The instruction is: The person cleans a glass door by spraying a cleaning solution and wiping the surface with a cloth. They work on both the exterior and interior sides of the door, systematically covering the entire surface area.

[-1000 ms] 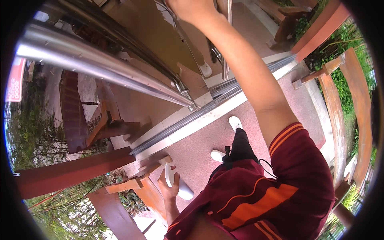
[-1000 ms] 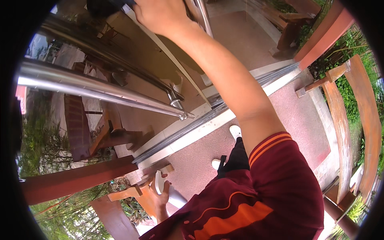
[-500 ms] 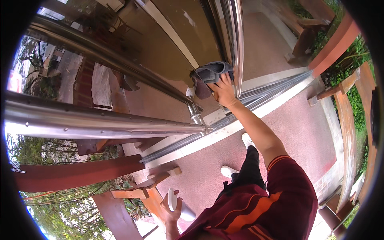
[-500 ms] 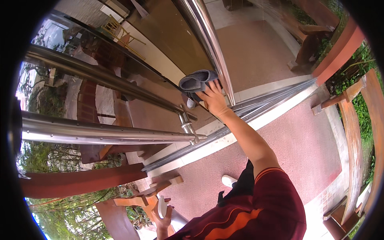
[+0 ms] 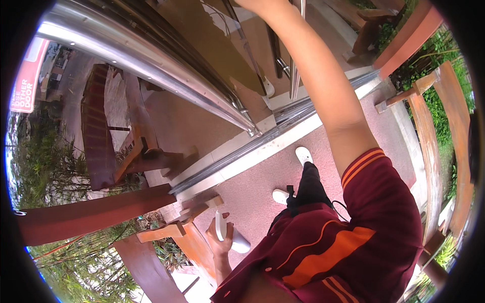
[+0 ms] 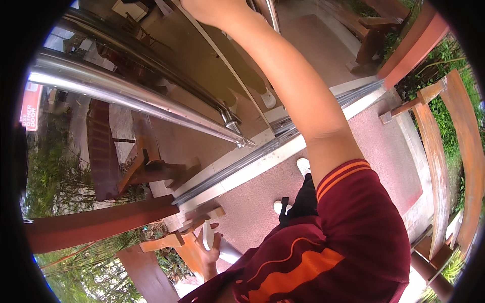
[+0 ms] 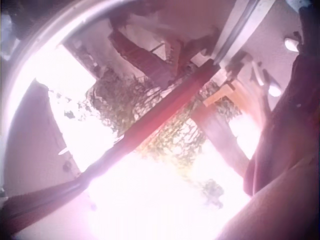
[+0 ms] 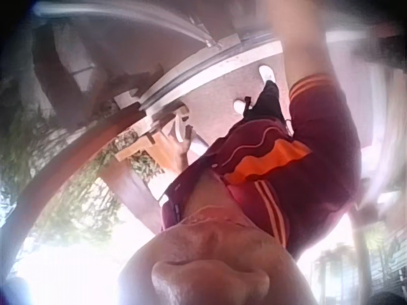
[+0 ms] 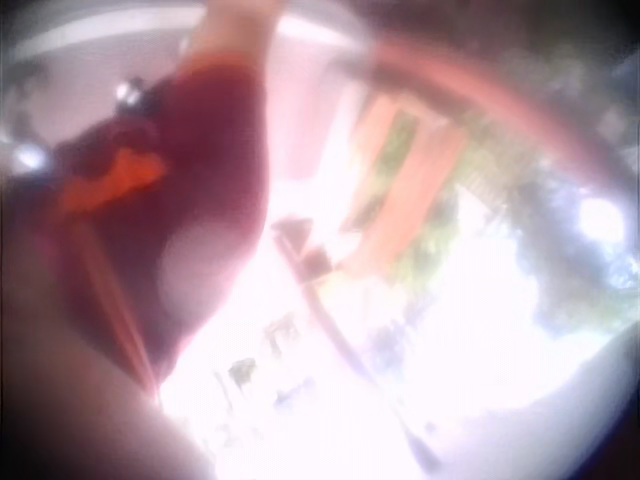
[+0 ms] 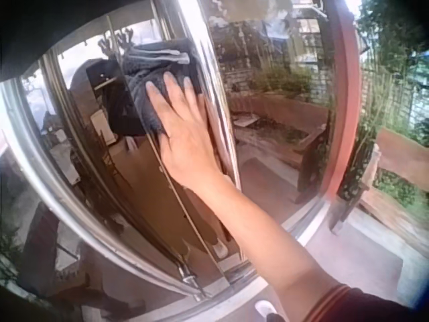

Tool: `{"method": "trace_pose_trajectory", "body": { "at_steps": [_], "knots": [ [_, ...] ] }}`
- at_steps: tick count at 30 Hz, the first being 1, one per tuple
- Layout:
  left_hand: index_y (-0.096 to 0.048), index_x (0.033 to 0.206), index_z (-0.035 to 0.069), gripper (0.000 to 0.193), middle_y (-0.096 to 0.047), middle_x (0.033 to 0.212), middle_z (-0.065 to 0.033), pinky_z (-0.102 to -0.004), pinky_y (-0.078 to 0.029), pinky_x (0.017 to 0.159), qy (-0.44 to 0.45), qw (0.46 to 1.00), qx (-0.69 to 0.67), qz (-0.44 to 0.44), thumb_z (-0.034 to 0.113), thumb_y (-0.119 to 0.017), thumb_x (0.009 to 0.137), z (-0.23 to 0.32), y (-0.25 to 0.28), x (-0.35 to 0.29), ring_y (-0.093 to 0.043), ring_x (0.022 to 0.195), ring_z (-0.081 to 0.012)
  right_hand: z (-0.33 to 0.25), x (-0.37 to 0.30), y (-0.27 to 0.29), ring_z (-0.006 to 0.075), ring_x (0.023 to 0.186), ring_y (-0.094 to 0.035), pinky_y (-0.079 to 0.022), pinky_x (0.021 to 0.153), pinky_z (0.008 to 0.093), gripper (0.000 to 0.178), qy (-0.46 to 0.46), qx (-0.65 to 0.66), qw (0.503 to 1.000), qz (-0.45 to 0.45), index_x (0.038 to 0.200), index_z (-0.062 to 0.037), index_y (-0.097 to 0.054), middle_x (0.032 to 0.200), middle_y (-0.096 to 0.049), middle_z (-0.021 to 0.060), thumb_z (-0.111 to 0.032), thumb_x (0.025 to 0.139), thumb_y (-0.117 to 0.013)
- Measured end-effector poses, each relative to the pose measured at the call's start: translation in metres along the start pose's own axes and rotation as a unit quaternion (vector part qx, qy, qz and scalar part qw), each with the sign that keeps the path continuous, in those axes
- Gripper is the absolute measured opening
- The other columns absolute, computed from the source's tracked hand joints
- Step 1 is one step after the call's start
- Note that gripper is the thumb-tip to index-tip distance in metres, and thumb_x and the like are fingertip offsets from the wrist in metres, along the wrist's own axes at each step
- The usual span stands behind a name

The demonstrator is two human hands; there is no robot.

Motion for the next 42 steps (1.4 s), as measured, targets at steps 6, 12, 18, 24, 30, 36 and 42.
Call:
{"method": "trace_pose_trajectory", "body": {
  "at_steps": [6, 12, 18, 24, 30, 36, 42],
  "knots": [
    [-0.072, 0.111, 0.0, 0.032, -0.077, 0.092, -0.0153, -0.0353, -0.059, 0.07, -0.001, 0.998, 0.055, -0.041, 0.007, -0.07, 0.08, -0.011, -0.014, 0.01, -0.075, 0.075, -0.0241, 0.03, -0.216, -0.014, 0.0514, 0.146, -0.031, -0.034, 0.115, 0.0645, 0.064, -0.12, -0.004, 0.981, -0.155, 0.135, -0.0173, -0.065, 0.147, -0.049, 0.0129, 0.005, 0.075, -0.067],
    [-0.073, 0.107, -0.003, 0.03, -0.077, 0.094, -0.0159, -0.0336, -0.06, 0.069, 0.072, 0.99, 0.084, -0.085, 0.006, -0.071, 0.079, -0.016, -0.051, 0.013, -0.076, 0.078, -0.0239, 0.042, -0.439, -0.035, 0.0349, 0.146, -0.033, -0.021, 0.124, 0.06, 0.047, -0.068, 0.015, 0.952, -0.297, 0.124, -0.0254, -0.07, 0.144, -0.053, 0.0041, -0.021, 0.078, -0.074],
    [-0.067, 0.11, -0.008, 0.03, -0.076, 0.095, -0.0184, -0.0338, -0.061, 0.067, 0.083, 0.989, 0.086, -0.087, 0.005, -0.067, 0.083, 0.022, -0.094, 0.004, -0.077, 0.075, -0.0251, 0.076, -0.59, -0.034, 0.0138, 0.145, -0.036, -0.01, 0.131, 0.0458, 0.048, 0.069, 0.01, 0.888, -0.454, 0.138, -0.0305, -0.062, 0.146, -0.052, -0.012, -0.019, 0.091, -0.057],
    [-0.065, 0.11, -0.011, 0.031, -0.075, 0.101, -0.0226, -0.036, -0.064, 0.068, 0.13, 0.99, 0.029, -0.033, 0.002, -0.064, 0.081, 0.052, -0.12, -0.007, -0.077, 0.077, -0.0276, 0.125, -0.649, -0.026, 0.0126, 0.144, -0.04, -0.026, 0.127, 0.0407, 0.044, 0.233, 0.045, 0.803, -0.546, 0.138, -0.0201, -0.062, 0.15, -0.051, -0.0095, -0.022, 0.095, -0.053],
    [-0.061, 0.114, -0.009, 0.034, -0.072, 0.109, -0.0246, -0.0375, -0.063, 0.07, 0.052, 0.998, -0.01, 0.022, 0.003, -0.066, 0.083, 0.099, -0.123, -0.022, -0.077, 0.08, -0.0278, 0.15, -0.646, 0.034, 0.0198, 0.135, -0.05, -0.036, 0.115, 0.0405, 0.033, 0.279, -0.035, 0.719, -0.635, 0.115, -0.0097, -0.076, 0.134, -0.065, 0.0037, -0.024, 0.091, -0.058],
    [-0.064, 0.114, -0.001, 0.033, -0.073, 0.107, -0.0178, -0.0377, -0.061, 0.075, -0.193, 0.976, -0.062, 0.083, 0.002, -0.069, 0.082, 0.182, -0.121, 0.031, -0.077, 0.085, -0.0273, 0.201, -0.624, 0.229, 0.0348, 0.117, -0.068, -0.055, 0.098, 0.0478, 0.035, -0.489, -0.22, 0.5, -0.68, 0.118, -0.0221, -0.075, 0.126, -0.071, 0.0121, -0.014, 0.087, -0.063],
    [-0.07, 0.107, 0.0, 0.025, -0.072, 0.087, -0.017, -0.038, -0.057, 0.076, -0.323, 0.915, -0.104, 0.218, 0.01, -0.07, 0.084, 0.306, -0.073, 0.101, -0.074, 0.077, -0.029, 0.066, -0.624, 0.443, 0.0375, 0.111, -0.07, -0.059, 0.09, 0.0515, 0.045, -0.638, -0.164, 0.402, -0.635, 0.124, -0.0143, -0.073, 0.123, -0.072, 0.0203, -0.008, 0.082, -0.058]
  ]
}}
Point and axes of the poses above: each hand's wrist, its own x-axis towards the middle knuckle, its own y-axis out of the back of the hand, z = x × y, the point moved 7 cm from there along x, towards the middle knuckle
